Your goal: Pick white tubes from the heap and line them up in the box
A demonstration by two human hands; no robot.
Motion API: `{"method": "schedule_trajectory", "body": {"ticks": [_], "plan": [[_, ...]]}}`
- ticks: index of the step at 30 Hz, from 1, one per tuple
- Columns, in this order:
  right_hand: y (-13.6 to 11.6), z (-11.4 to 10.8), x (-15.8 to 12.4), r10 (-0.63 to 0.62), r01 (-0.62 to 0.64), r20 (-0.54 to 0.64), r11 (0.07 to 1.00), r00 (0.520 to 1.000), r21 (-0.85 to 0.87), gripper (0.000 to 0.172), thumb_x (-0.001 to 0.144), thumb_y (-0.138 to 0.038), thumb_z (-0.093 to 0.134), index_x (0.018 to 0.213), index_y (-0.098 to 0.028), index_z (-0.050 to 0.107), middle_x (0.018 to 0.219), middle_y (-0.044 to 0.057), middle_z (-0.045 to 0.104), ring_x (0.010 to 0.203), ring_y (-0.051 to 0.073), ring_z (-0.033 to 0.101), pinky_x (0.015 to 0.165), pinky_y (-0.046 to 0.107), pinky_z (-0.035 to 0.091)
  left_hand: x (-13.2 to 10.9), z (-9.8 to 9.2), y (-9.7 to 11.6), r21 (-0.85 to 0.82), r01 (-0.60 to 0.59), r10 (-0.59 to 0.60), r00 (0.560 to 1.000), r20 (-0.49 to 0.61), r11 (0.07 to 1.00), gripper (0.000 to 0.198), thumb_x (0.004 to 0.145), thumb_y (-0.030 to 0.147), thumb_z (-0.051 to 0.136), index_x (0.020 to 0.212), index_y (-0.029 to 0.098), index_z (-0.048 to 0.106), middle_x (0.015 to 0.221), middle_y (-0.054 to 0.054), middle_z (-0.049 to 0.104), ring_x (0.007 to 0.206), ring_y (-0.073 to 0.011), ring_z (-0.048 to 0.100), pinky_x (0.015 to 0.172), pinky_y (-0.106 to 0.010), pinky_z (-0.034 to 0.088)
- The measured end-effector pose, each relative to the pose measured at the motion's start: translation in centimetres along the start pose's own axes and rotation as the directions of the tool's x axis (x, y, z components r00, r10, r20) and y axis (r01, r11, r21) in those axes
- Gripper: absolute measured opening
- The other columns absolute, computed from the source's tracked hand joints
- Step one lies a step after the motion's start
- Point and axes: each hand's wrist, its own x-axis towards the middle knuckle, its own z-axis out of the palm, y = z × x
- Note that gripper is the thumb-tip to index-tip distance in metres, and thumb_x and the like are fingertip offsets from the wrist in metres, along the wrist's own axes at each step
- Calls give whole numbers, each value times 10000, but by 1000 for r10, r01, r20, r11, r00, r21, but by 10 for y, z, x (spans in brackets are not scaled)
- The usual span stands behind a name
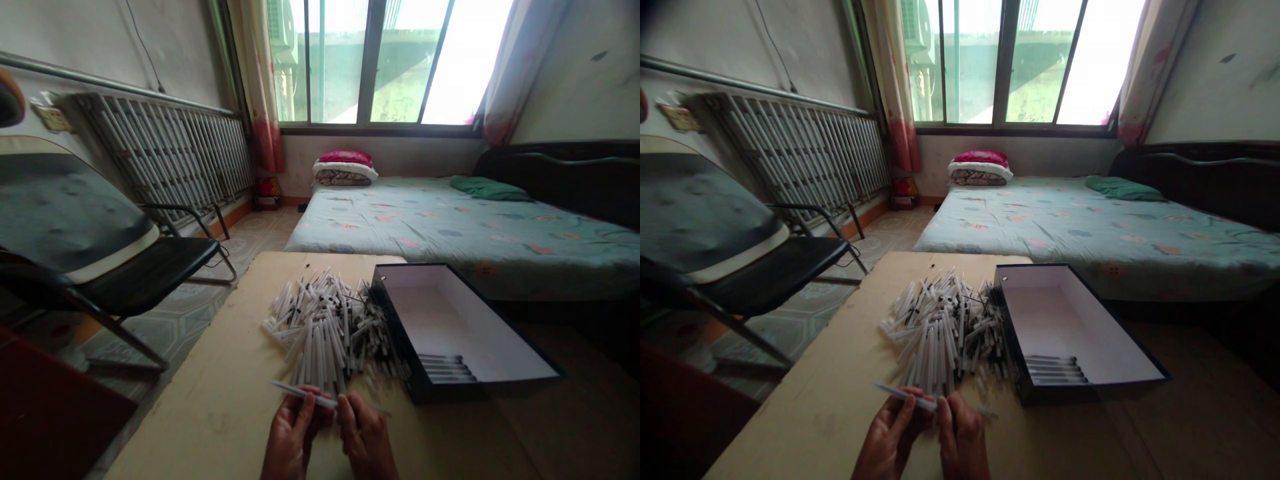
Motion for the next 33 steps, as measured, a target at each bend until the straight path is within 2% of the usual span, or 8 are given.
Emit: {"method": "schedule_trajectory", "body": {"ticks": [2,7,13,19,24,26,30,33], "plan": [[1,-1,0,-37,38,18,998,999,-55,462,927,-478,335,582,-204,476,477,-31,473,398,87,447,431,187,344,1,0,0,3,-1,1,1000,6,1000,333,529,291,829,746,133,633,662,-58,718,612,-179,670,607,-263,532],[0,-5,1,-103,108,95,993,990,-51,332,912,-475,354,802,-208,517,569,-30,518,461,103,498,450,185,355,5,-4,1,4,8,-8,1000,-20,1000,351,526,291,830,772,138,633,704,-63,726,656,-192,680,646,-277,539],[1,-7,2,-23,38,188,997,982,-74,414,948,-444,273,638,-220,432,456,-46,473,389,94,470,448,184,334,3,-3,0,11,-6,6,1000,7,1000,347,540,292,824,774,132,624,676,-69,724,615,-173,667,617,-262,530],[3,-5,1,-116,129,139,988,983,-84,332,924,-472,330,827,-212,511,503,-41,534,420,109,527,439,186,329,4,-1,0,16,-6,6,1000,-7,1000,344,531,298,827,765,137,634,677,-57,719,632,-192,677,619,-281,534],[6,-4,0,-35,49,160,995,986,-81,442,951,-448,270,614,-222,445,400,-48,470,335,93,460,411,185,318,0,2,1,33,-5,5,1000,-3,999,345,523,304,829,749,130,634,653,-60,713,591,-173,661,593,-257,520],[7,-4,0,-47,63,153,993,987,-97,427,942,-464,284,644,-220,470,417,-44,483,352,101,477,419,190,323,0,3,2,24,-3,3,1000,-14,1000,348,518,297,831,752,131,634,650,-57,709,600,-181,664,596,-261,520],[9,-3,-2,-111,121,139,990,984,-71,349,923,-483,312,831,-211,511,478,-39,524,402,113,513,429,188,330,2,1,2,14,-11,11,1000,-27,1000,357,504,295,837,749,132,634,661,-57,709,625,-196,672,610,-275,524],[9,-2,-3,-47,51,192,999,980,-18,387,939,-472,282,715,-215,466,428,-50,490,357,93,466,414,175,316,3,0,1,39,-8,8,1000,1,999,337,535,300,824,752,130,630,654,-63,710,588,-172,655,595,-262,516]]}}
